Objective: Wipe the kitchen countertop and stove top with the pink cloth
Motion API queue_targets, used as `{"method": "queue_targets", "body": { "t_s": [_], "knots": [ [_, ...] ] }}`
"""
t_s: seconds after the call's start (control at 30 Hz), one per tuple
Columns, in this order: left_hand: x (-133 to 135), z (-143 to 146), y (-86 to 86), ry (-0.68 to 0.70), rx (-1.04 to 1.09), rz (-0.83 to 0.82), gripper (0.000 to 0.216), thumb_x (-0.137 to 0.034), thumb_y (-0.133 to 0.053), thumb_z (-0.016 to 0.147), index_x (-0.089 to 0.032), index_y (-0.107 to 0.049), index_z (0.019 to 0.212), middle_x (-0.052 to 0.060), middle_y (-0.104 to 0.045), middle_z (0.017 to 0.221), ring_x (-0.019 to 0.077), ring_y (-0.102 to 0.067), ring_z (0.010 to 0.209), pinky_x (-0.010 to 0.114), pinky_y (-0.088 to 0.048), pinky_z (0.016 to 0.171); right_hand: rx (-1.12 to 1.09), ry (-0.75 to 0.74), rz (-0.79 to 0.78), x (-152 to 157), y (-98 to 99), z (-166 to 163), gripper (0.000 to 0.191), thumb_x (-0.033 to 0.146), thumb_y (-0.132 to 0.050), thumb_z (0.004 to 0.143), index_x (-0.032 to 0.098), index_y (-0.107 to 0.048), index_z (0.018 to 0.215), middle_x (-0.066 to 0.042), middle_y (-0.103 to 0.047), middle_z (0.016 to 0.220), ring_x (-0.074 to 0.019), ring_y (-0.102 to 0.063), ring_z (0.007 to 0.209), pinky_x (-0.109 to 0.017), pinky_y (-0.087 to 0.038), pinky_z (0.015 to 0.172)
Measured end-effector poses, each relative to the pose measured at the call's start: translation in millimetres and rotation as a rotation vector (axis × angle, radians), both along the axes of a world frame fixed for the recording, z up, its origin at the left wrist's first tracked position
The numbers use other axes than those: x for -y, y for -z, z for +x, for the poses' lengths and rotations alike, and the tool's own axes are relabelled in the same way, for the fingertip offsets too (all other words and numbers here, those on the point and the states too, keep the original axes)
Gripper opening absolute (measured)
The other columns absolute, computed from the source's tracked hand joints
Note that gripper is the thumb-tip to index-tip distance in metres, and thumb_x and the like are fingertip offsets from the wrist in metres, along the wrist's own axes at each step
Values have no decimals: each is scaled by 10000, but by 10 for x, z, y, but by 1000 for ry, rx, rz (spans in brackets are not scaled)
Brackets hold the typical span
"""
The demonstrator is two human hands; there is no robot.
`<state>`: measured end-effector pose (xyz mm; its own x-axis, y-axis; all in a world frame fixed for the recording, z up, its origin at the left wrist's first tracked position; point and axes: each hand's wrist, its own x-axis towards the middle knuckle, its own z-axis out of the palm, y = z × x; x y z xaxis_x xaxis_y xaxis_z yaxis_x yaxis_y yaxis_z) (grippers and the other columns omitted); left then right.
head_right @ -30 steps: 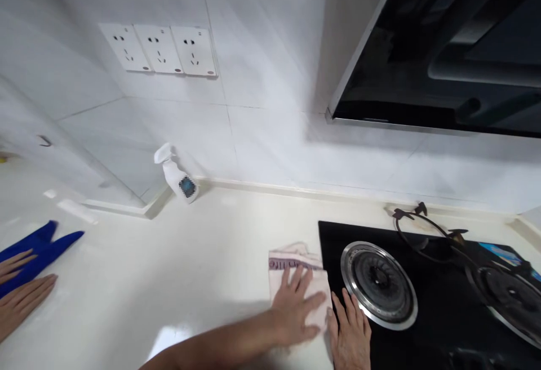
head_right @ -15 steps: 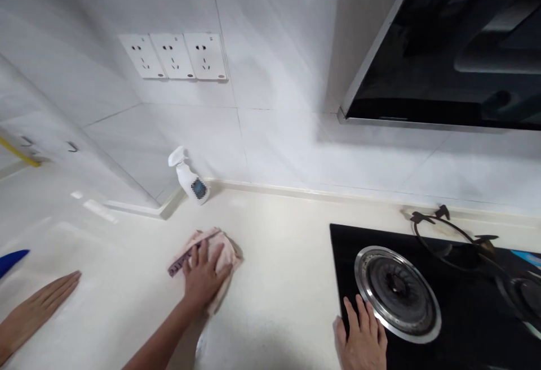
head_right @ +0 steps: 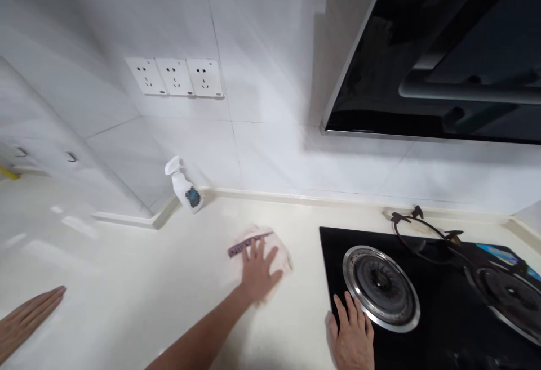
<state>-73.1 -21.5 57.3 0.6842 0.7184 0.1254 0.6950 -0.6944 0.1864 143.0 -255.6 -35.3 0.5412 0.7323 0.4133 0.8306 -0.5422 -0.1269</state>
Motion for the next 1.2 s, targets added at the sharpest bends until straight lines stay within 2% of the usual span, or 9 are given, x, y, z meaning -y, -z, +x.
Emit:
{"method": "queue_targets", "body": {
  "t_s": [0.17, 0.27, 0.37, 0.47, 0.6, 0.7, 0.87, 1.03, 1.2],
  "knots": [
    [758, 24, 371, 303, 61, -39, 719, -725, -651, 846, -459, -492, 1494, 52, -384, 1677, 431, -341, 1517, 728, -269, 1192, 37, -31, 20, 34, 76, 61, 599, 542, -290, 989, 216, -639, 1349, -110, -598, 1480, -319, -478, 1422, -549, -422, 1129],
    [998, -364, 663, 439, 81, -56, 823, -770, -642, 786, -529, -403, 1537, 11, -323, 1711, 438, -287, 1551, 715, -184, 1223, 24, -45, 31, 45, 89, 74, 612, 553, -277, 990, 218, -644, 1347, -108, -599, 1481, -311, -476, 1428, -542, -404, 1154],
    [985, -913, 814, 372, 67, -9, 859, -756, -688, 750, -540, -407, 1532, 20, -407, 1670, 442, -376, 1505, 686, -275, 1189, 18, -37, 42, 44, 78, 63, 624, 555, -259, 992, 213, -647, 1341, -109, -599, 1480, -315, -467, 1434, -546, -393, 1163],
    [751, -1415, 730, 130, 29, 62, 833, -730, -662, 805, -468, -419, 1558, 83, -420, 1660, 471, -389, 1486, 696, -309, 1143, 23, -31, 49, 36, 63, 50, 637, 571, -253, 992, 207, -639, 1346, -113, -591, 1487, -314, -465, 1431, -547, -394, 1157],
    [147, -1828, 358, -352, -77, 86, 591, -538, -584, 941, -374, -539, 1507, 121, -373, 1681, 460, -269, 1545, 693, -222, 1185, 7, -31, 18, 36, 60, 49, 635, 571, -255, 989, 213, -627, 1358, -113, -573, 1505, -319, -450, 1441, -547, -395, 1149],
    [-381, -1963, 82, -679, -145, -11, 633, -568, -556, 960, -319, -504, 1539, 168, -300, 1702, 485, -207, 1554, 712, -219, 1173, -9, -17, -16, 36, 57, 46, 623, 555, -263, 985, 216, -615, 1373, -111, -555, 1524, -329, -437, 1450, -550, -397, 1138],
    [-834, -1954, -74, -893, -154, -54, 697, -672, -433, 977, -321, -431, 1580, 184, -278, 1697, 505, -240, 1521, 728, -253, 1142, -9, 7, -44, 24, 9, 24, 605, 528, -263, 994, 217, -610, 1379, -111, -555, 1525, -327, -434, 1446, -546, -399, 1126],
    [-530, -1873, -5, -790, -213, -5, 655, -600, -465, 992, -307, -442, 1577, 182, -313, 1686, 491, -236, 1532, 709, -250, 1161, -29, 7, -71, 36, -14, 26, 604, 531, -271, 997, 217, -594, 1398, -111, -533, 1545, -317, -409, 1464, -536, -376, 1157],
    [331, -1828, 197, -582, -205, 68, 629, -522, -574, 946, -318, -509, 1537, 154, -355, 1682, 476, -238, 1548, 682, -244, 1180, -33, -2, -53, 53, 8, 35, 629, 540, -249, 995, 200, -598, 1394, -123, -538, 1535, -324, -402, 1468, -544, -375, 1158]
  ]
}}
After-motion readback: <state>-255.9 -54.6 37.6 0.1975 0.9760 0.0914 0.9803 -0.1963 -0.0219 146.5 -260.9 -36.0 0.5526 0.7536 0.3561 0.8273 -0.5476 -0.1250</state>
